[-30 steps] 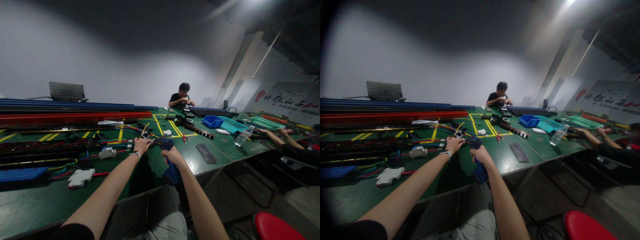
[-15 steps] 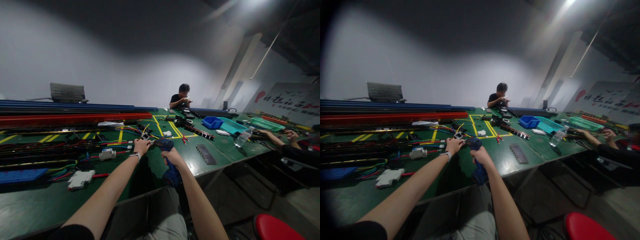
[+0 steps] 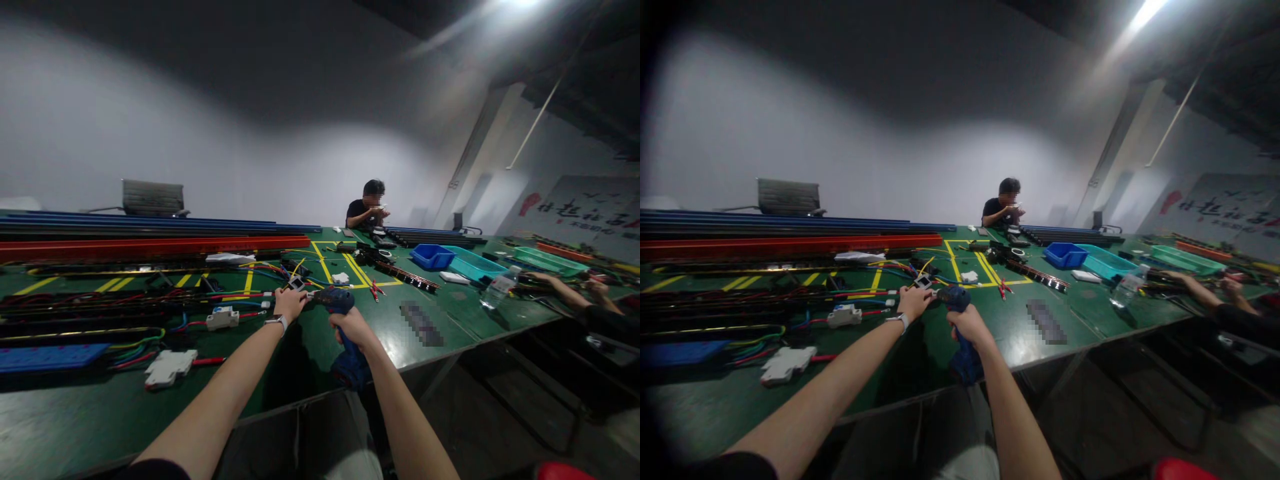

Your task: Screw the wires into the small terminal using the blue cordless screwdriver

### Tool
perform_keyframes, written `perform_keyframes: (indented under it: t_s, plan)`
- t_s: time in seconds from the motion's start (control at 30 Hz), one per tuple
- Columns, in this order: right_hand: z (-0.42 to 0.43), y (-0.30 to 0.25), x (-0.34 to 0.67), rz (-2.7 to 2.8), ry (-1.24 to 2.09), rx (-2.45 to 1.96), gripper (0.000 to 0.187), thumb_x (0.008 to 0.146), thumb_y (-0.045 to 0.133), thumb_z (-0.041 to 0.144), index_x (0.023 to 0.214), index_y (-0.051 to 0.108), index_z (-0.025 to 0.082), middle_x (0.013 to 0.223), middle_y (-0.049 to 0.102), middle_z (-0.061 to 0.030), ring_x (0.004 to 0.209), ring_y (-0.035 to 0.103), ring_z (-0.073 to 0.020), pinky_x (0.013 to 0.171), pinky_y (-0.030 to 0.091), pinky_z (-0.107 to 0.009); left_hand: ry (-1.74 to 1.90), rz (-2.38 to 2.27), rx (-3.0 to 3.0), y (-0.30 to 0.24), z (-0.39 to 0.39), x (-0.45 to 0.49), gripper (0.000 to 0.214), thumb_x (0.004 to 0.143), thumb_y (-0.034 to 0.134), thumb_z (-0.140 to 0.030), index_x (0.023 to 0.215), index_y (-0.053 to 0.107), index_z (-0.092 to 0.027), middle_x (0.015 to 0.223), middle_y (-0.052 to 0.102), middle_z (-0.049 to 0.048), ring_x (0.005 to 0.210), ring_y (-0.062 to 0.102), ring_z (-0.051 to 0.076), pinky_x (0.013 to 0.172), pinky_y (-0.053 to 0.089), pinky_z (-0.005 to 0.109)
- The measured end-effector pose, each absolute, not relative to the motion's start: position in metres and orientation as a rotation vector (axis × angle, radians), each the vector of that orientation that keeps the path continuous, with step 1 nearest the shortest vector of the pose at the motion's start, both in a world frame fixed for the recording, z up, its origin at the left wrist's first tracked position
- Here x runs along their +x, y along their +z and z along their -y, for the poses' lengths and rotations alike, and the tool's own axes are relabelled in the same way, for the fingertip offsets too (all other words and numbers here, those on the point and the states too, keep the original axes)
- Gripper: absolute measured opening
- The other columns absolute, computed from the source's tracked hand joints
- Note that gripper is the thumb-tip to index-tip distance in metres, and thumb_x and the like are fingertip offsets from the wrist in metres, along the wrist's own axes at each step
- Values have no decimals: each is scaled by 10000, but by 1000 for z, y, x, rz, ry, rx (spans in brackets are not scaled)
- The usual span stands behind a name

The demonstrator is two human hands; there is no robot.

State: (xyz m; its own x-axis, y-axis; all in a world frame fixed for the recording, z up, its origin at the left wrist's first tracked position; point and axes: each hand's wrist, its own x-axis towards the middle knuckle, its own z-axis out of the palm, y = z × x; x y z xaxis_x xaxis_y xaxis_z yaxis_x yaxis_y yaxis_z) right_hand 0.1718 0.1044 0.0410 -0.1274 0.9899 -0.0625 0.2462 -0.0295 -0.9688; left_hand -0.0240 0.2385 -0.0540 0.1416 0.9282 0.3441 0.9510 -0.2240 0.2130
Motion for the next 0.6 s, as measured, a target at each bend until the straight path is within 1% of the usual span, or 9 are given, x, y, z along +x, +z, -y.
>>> perform_keyframes:
  t_s: [0.2,0.3,0.6]
  plan:
    - [-103,43,170,1473,1210,-1361,50,655,555,195,653,505,194,421,440,66,332,477,-118,347,333,-213,-623,1909,-2310,-56,-239,-24,398,937,393,-592,1032,709,-368,995,724,69,1013,576,283,951,210,487]
    - [-103,43,170,1449,1242,-1372,56,645,563,192,675,516,194,424,452,65,339,488,-124,359,350,-219,-633,1896,-2312,-58,-241,-25,408,941,381,-589,1048,708,-369,995,722,75,1012,575,287,950,204,493]
    - [-107,39,173,1474,1228,-1357,55,656,560,193,643,507,193,414,443,60,338,492,-129,356,348,-221,-644,1896,-2326,-60,-243,-25,422,939,375,-597,1037,713,-365,989,718,79,1005,568,285,945,201,489]
